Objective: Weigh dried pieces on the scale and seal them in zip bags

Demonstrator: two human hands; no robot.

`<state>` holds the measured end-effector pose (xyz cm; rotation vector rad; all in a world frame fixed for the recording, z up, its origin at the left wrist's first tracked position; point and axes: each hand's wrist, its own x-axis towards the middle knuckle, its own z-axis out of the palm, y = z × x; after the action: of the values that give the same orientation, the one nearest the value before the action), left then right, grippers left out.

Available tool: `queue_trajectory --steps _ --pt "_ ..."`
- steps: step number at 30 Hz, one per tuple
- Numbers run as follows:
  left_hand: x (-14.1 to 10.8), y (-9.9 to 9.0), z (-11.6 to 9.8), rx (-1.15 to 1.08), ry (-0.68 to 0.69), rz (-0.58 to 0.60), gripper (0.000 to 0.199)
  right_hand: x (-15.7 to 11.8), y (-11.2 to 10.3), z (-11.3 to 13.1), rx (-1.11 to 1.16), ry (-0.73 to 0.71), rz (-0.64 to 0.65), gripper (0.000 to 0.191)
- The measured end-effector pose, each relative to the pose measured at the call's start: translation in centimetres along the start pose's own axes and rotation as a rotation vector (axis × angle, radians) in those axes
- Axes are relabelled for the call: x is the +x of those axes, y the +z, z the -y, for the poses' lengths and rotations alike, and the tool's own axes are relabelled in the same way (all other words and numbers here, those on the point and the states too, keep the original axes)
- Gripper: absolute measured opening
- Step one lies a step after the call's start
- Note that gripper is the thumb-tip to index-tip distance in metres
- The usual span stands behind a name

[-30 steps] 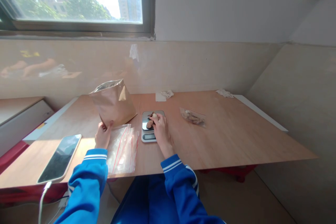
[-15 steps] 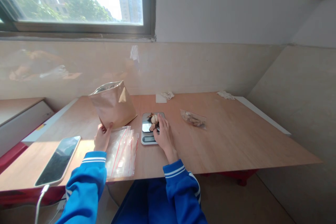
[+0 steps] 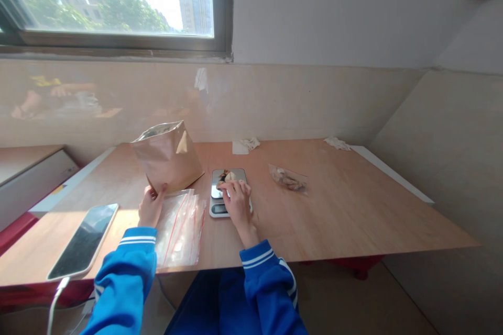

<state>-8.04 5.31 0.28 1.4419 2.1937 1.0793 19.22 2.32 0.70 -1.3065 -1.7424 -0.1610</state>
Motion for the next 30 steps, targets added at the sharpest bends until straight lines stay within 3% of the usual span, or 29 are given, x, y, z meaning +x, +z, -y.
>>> queue_trajectory --steps 5,10,18,30 --pt "-0.2 -0.2 -0.2 -0.008 -0.002 0.000 0.054 0.2 0.1 0.4 -0.036 -0.130 0.077 0.026" --pt "-0.3 -0.4 -0.7 0.008 -0.012 0.015 0.055 0.0 -0.2 0.1 -0.035 -0.157 0.072 0.033" --pt "-0.4 -0.5 -0.8 0.007 -0.013 0.022 0.053 -1.3 -0.9 -1.3 -0.002 0.100 -0.034 0.036" --pt "0.1 0.4 0.3 -0.084 0.051 0.009 0.050 0.4 0.2 -3.5 0.171 0.203 -0.097 0.030"
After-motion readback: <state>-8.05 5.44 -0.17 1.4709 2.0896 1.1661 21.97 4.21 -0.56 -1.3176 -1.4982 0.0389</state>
